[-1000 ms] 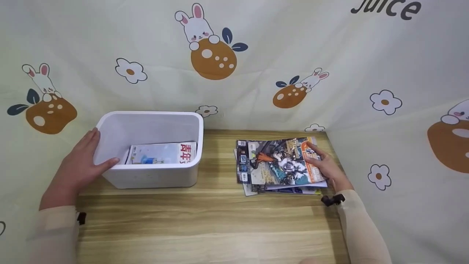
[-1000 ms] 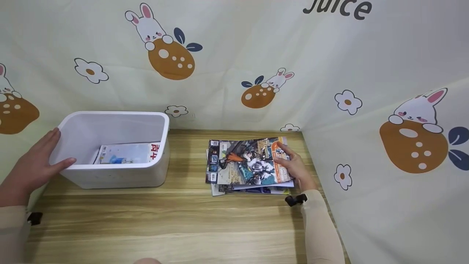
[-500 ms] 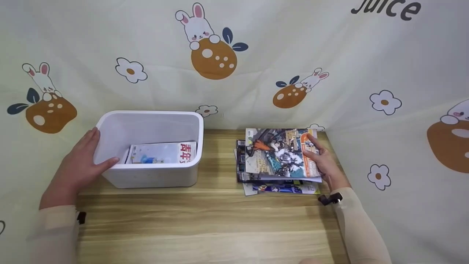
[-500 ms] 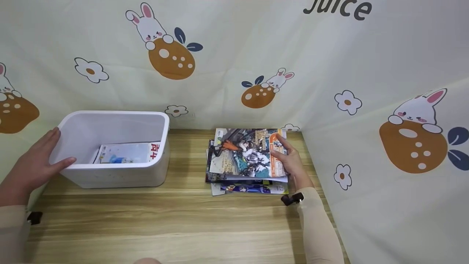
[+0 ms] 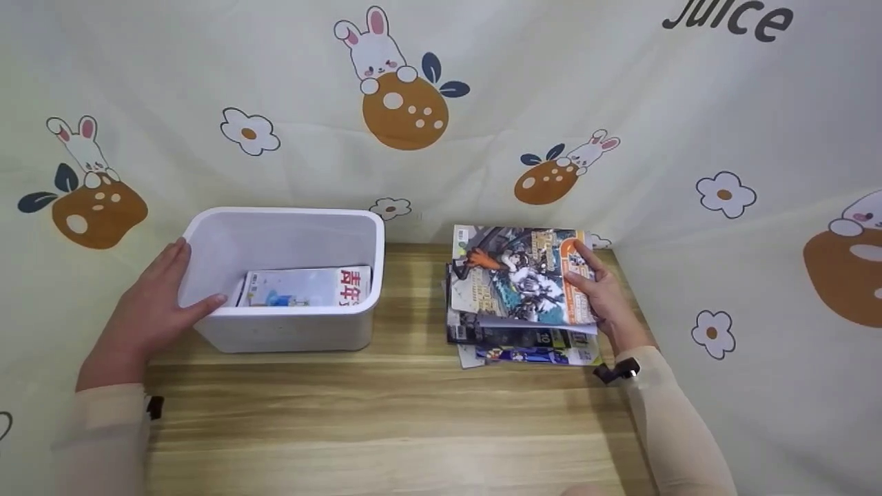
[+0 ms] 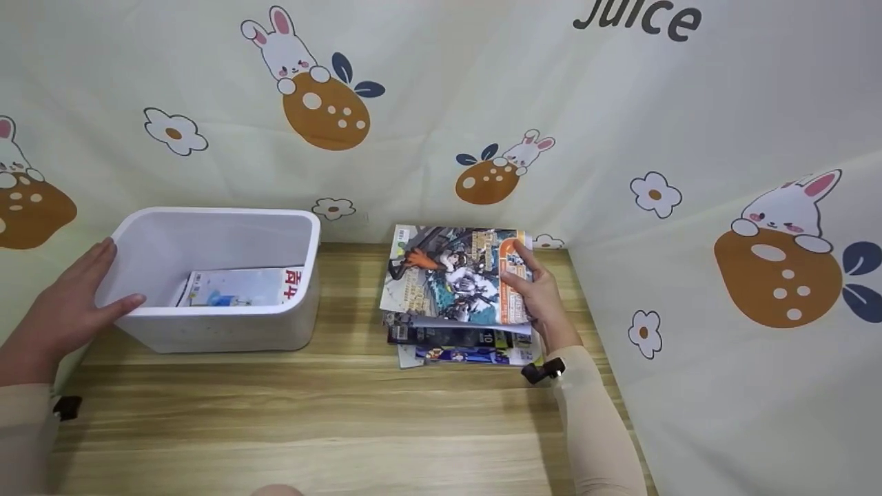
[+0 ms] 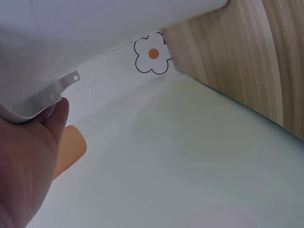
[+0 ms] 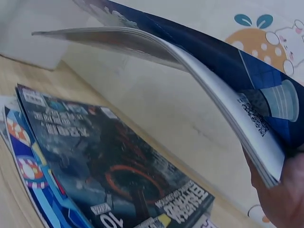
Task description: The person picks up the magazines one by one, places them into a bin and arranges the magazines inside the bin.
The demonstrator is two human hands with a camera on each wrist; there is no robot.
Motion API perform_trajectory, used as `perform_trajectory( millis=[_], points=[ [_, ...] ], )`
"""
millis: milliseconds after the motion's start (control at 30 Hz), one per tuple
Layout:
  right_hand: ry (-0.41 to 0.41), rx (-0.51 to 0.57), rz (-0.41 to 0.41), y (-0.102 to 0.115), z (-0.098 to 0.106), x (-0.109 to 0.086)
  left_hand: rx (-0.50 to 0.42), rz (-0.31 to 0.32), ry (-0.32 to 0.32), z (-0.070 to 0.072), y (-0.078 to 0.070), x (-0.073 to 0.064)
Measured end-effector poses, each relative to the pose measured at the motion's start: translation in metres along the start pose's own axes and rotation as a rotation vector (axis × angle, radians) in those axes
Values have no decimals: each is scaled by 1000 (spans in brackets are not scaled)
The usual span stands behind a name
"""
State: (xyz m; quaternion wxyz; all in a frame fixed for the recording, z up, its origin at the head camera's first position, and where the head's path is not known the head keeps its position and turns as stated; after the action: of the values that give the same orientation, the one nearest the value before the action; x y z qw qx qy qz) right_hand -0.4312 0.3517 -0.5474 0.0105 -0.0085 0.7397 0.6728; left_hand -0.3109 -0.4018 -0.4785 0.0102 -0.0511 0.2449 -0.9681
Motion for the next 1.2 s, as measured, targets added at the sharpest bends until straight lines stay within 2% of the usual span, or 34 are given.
perform_trajectory(
  millis=[300, 500, 667, 933, 1067, 1200],
  points=[
    [-7, -24, 59, 18, -17, 3, -3, 11, 0, -1, 0, 1],
    [6, 36, 149, 33, -35, 6, 4, 8, 1, -2, 0, -1],
    [35, 47, 183, 44, -48, 5, 4, 11, -3, -1, 0, 0],
    [46, 49, 218, 55, -52, 3, 2, 3, -5, -1, -2, 2],
    [51, 1, 197, 46, -50, 1, -4, 6, -9, -1, -1, 0],
    [65, -113, 123, 17, -43, 0, -3, 8, -8, -2, 0, -1]
  ],
)
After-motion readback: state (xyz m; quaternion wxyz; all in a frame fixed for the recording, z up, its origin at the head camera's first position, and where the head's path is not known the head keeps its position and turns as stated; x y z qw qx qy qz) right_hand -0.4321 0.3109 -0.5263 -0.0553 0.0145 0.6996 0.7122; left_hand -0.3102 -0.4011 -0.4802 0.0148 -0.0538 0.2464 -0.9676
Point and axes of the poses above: each hand's wrist, its own x-axis towards the middle knuckle, its own z-axis out of the back of the hand, y = z × x, the point moved 9 cm from there along x, towards the middle knuckle, and after that the axes turned 5 degrees about z, right-handed, at the moved point
